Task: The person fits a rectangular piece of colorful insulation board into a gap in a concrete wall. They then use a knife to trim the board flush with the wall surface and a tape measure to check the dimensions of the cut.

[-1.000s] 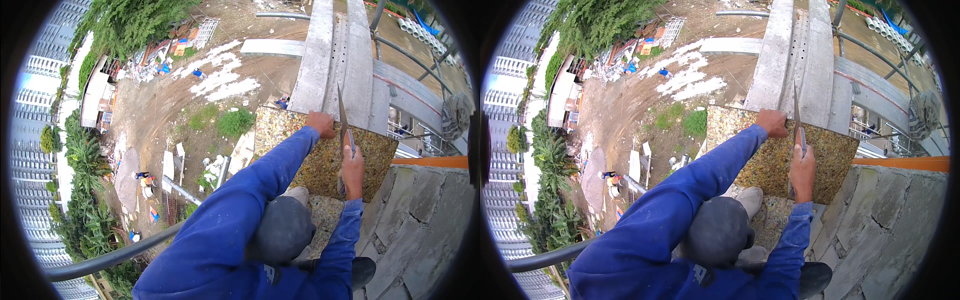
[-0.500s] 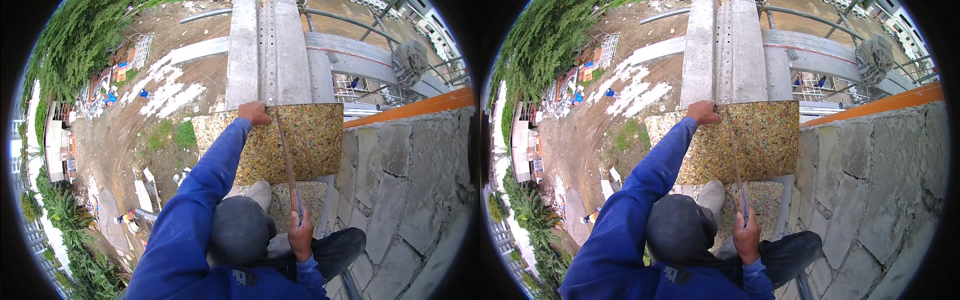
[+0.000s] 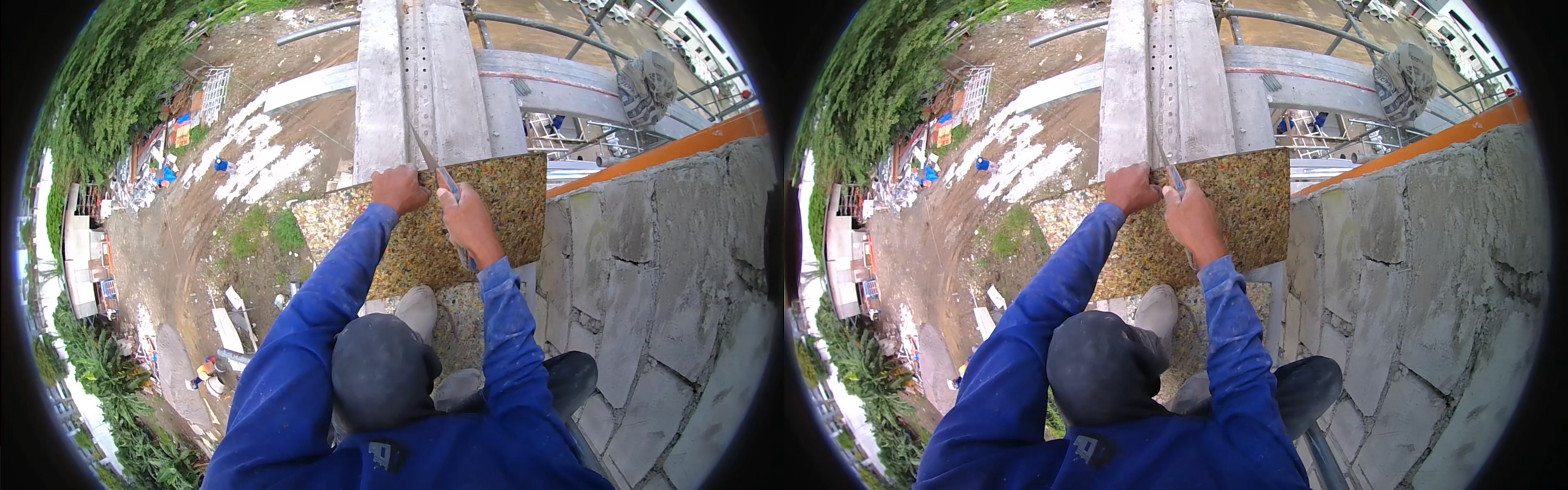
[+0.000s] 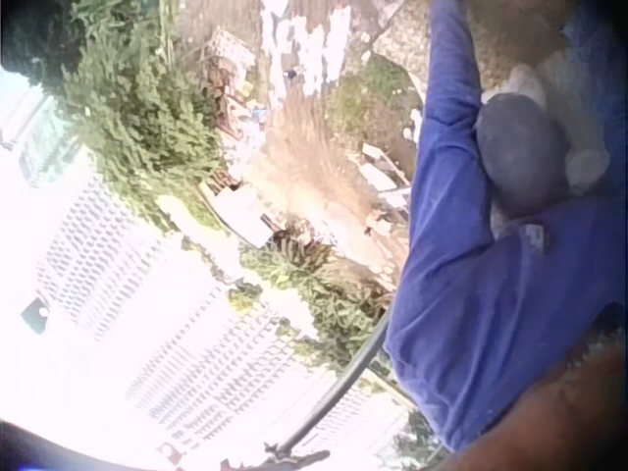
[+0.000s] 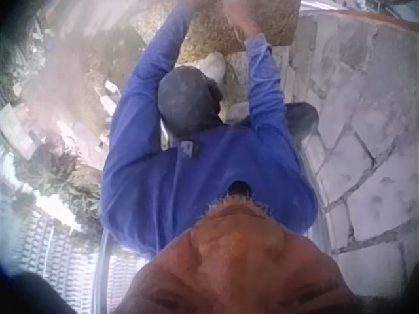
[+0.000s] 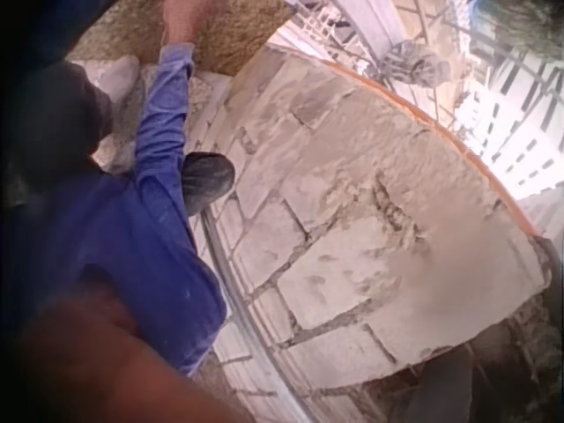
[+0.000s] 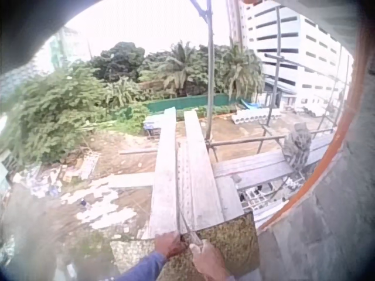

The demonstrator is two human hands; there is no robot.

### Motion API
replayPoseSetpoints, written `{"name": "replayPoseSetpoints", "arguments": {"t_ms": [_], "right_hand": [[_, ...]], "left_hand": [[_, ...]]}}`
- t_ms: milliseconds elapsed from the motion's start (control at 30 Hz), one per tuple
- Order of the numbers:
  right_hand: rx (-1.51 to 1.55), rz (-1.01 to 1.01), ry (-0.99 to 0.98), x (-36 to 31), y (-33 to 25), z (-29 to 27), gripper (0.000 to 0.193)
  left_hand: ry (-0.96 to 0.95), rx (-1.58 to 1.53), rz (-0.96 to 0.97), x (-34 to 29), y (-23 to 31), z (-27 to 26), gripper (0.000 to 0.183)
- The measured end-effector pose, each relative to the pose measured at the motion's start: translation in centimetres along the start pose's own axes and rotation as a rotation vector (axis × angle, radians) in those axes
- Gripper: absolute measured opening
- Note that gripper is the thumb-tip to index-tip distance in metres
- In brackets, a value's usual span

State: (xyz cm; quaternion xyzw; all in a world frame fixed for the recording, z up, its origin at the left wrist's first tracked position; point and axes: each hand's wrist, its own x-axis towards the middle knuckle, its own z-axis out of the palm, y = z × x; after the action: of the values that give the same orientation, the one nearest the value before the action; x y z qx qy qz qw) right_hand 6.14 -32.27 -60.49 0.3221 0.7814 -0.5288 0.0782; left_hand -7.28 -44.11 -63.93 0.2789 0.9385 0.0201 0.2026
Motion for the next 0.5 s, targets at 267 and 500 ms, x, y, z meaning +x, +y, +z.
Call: {"name": "replayPoseSetpoints", "arguments": {"t_ms": [267, 500], "right_hand": [[0.100, -0.120, 0.295, -10.2, 5.3, 3.4, 0.041], [0.086, -0.149, 0.250, -23.8, 9.7, 0.5, 0.038]], "left_hand": [[-0.087, -0.055, 0.021, 1.7, -0.3, 0.7, 0.054], [-0.123, -0.072, -0.026, 2.9, -1.0, 0.6, 0.039]]}}
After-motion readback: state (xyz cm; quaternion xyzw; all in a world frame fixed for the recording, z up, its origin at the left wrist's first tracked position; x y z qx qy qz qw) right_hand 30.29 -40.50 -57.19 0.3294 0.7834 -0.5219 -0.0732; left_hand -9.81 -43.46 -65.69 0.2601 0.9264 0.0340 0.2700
